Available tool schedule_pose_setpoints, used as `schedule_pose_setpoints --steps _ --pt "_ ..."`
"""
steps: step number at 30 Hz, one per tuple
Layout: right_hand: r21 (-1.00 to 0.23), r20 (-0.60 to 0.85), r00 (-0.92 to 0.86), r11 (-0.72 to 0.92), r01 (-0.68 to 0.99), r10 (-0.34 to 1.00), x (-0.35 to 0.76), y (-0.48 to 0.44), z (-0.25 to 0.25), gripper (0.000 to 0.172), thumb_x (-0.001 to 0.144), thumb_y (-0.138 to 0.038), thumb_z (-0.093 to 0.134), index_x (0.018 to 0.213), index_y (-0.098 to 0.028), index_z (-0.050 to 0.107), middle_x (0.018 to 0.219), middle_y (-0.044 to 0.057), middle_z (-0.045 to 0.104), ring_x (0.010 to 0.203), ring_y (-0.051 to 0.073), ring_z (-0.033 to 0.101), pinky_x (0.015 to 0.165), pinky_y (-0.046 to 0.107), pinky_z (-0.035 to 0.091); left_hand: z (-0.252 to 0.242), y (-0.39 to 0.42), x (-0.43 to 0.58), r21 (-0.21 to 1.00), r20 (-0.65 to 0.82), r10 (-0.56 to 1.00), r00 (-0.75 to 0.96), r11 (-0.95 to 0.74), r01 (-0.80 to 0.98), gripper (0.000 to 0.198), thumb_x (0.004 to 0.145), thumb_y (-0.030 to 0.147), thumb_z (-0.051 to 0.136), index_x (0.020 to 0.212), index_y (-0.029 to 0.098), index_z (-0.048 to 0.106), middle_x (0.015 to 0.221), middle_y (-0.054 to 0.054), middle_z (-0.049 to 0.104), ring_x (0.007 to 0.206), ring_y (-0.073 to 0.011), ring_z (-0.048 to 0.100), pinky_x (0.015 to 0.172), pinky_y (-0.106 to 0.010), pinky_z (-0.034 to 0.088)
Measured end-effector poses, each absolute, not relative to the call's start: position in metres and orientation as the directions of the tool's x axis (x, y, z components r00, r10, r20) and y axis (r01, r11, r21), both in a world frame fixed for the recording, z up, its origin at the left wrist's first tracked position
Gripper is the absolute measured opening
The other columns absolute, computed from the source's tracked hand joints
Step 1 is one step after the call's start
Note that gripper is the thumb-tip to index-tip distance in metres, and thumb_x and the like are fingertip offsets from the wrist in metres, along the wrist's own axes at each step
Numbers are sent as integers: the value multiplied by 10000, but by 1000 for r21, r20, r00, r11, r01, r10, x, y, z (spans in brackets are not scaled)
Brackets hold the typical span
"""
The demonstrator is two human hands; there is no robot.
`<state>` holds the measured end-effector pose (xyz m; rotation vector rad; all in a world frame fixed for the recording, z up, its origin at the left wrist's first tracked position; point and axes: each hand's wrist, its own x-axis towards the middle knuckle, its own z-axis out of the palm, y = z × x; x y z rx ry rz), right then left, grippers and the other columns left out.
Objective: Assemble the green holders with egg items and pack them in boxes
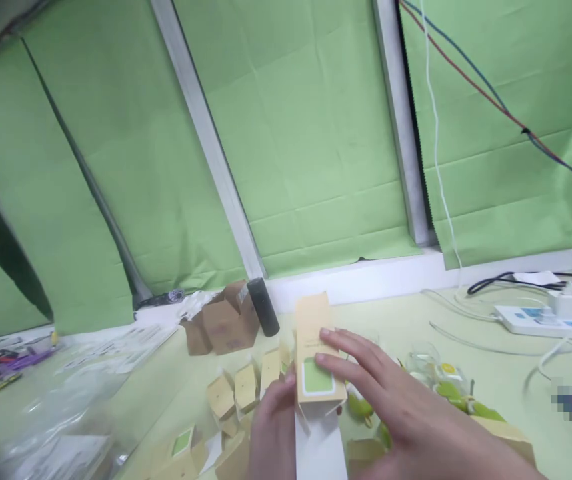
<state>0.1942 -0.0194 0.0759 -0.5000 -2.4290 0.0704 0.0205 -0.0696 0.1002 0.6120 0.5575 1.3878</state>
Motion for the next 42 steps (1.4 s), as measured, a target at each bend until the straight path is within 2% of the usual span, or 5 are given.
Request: schedule_pose_setpoints --steps 11,18,25,34,42 --pt "7 679 -705 959 285 205 189 -24 64 874 704 -245 725 1458 -232 284 1533 126 237 1372 368 256 1003 528 429 74 -82 27 680 34 999 -2 -25 -732 575 696 247 720 1244 197 551 1189 -108 642 1202 -306 511 1026 -410 340" --pt "-278 664 -654 932 234 362 181 -26 55 594 828 -121 529 1369 -275 337 1507 85 291 1405 253 217 1058 465 383 71 -83 25 730 -18 995 98 79 -679 603 791 296 647 1353 258 433 1179 -81 632 1137 -283 534 926 -383 410" --pt "-202 687 -679 966 160 257 181 -29 53 340 879 -96 508 1153 -297 517 1557 40 16 1423 310 94 1030 457 414 77 -85 25 729 -69 992 102 121 -674 564 844 367 583 1369 244 418 1211 -80 627 1110 -274 564 917 -348 415" --pt "-103 766 -619 983 150 174 181 -23 41 422 859 -29 488 1211 -262 509 1489 89 192 1411 317 158 1063 512 354 77 -87 26 686 81 991 110 25 -727 574 840 286 592 1378 234 398 1288 -85 580 1246 -272 456 984 -379 375" --pt "-143 785 -578 973 179 222 183 -30 47 370 837 -66 544 1113 -311 571 1466 29 280 1386 288 255 1092 462 353 80 -90 23 724 -21 996 86 74 -686 569 842 350 591 1365 248 391 1228 -83 610 1170 -275 519 973 -380 367"
